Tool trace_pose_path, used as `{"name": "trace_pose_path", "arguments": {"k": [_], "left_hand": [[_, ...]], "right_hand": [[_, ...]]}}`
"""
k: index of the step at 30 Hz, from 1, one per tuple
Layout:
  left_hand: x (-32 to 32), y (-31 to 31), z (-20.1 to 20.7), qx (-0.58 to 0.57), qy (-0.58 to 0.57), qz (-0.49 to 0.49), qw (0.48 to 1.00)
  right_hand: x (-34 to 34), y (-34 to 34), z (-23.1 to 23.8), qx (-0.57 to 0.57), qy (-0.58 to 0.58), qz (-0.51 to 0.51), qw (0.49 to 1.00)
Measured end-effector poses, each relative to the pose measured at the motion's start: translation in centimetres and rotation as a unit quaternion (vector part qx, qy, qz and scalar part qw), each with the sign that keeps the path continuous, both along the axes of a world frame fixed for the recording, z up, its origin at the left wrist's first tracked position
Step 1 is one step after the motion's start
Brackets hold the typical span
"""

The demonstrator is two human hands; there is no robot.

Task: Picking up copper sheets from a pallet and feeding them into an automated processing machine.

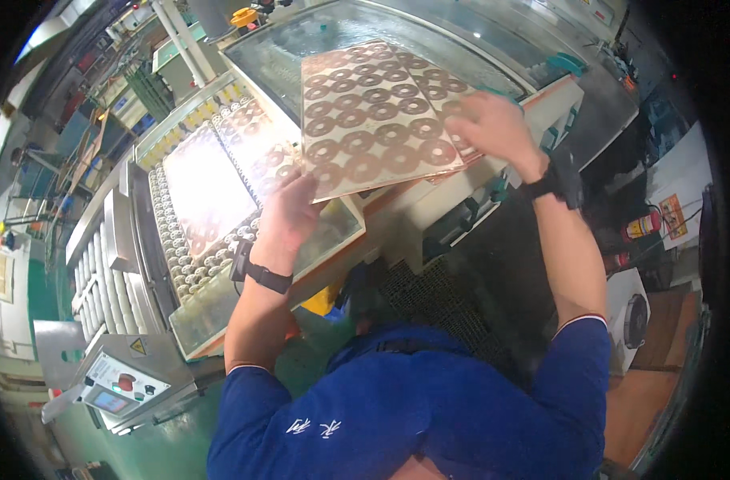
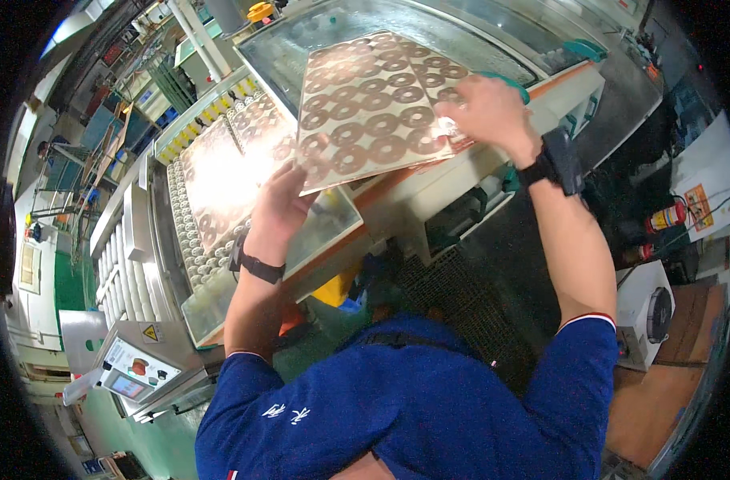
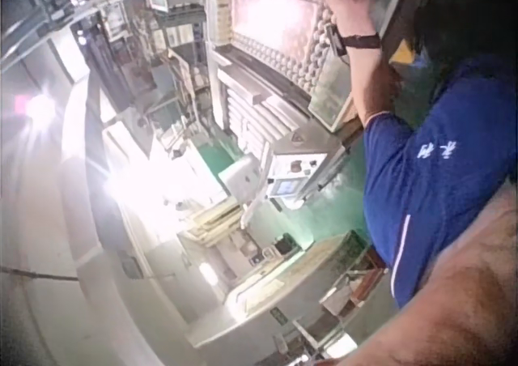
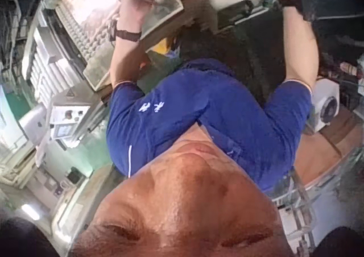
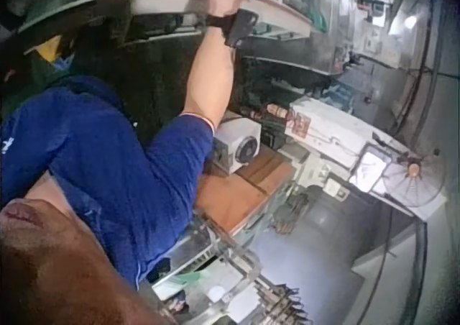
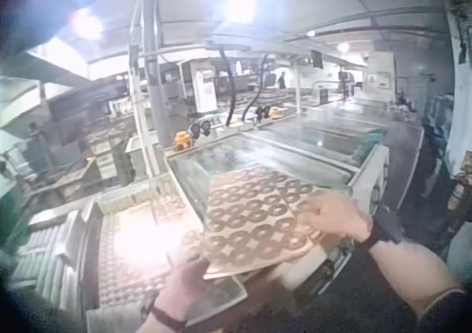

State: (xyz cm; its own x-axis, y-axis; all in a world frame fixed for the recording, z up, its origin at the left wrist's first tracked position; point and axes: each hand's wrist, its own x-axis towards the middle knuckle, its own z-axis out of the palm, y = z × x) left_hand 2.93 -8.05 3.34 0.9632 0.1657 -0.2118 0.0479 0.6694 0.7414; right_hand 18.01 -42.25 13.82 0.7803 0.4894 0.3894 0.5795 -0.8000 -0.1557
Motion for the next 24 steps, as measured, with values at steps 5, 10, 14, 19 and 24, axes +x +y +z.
{"name": "trace_pose_path", "arguments": {"k": [5,10,14,19,24], "left_hand": [[-1.7,-1.2,3.1,0.026,0.007,0.008,1.000],[-2.3,-0.5,2.5,0.047,-0.018,0.010,0.999],[-2.4,-0.6,1.9,0.029,-0.024,0.001,0.999],[-2.8,-1.3,1.9,0.006,-0.022,0.001,1.000],[-2.7,-2.5,2.0,0.008,-0.028,-0.010,1.000]], "right_hand": [[4.2,-6.5,-0.1,-0.041,0.087,-0.151,0.984],[5.7,-7.1,0.0,-0.007,0.143,-0.135,0.980],[6.8,-7.2,0.0,0.001,0.127,-0.115,0.985],[6.4,-6.4,0.6,-0.036,0.144,-0.154,0.977],[6.1,-5.8,-0.6,-0.031,0.105,-0.186,0.976]]}}
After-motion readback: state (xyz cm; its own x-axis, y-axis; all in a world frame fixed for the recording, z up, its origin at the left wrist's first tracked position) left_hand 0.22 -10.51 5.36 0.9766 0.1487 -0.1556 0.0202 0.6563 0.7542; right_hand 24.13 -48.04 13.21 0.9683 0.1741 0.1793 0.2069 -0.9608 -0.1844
